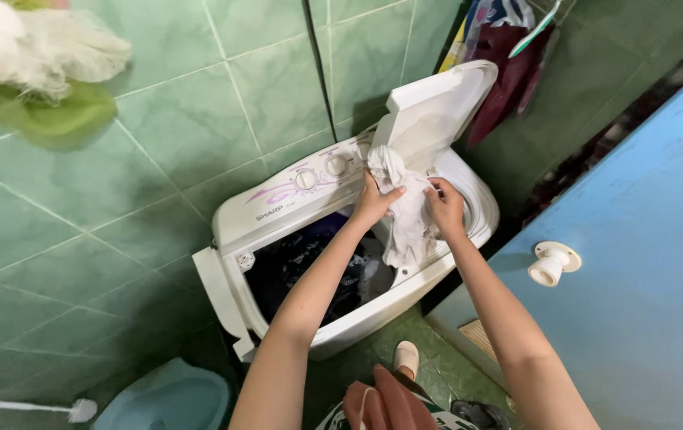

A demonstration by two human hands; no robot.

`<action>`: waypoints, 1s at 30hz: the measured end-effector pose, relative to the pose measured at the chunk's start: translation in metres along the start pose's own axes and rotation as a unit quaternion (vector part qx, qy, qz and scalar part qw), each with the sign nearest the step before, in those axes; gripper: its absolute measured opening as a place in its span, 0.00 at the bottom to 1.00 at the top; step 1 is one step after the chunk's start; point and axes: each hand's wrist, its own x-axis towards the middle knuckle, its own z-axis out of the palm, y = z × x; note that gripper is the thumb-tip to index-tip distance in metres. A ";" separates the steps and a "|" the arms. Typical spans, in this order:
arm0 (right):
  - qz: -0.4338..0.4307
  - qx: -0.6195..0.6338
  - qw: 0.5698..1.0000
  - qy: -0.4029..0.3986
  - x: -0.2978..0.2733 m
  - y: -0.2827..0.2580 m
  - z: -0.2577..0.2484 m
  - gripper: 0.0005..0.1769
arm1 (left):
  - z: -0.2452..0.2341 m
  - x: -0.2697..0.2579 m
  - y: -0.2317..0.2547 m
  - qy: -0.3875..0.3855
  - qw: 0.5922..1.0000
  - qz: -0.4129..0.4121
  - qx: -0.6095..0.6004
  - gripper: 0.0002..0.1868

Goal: Transferring and arranging wet clothes in a twin-tub washing machine

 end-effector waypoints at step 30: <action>0.175 0.069 0.982 -0.026 0.144 0.196 -0.017 0.22 | 0.120 0.152 -0.070 -0.070 0.948 0.172 0.260 0.39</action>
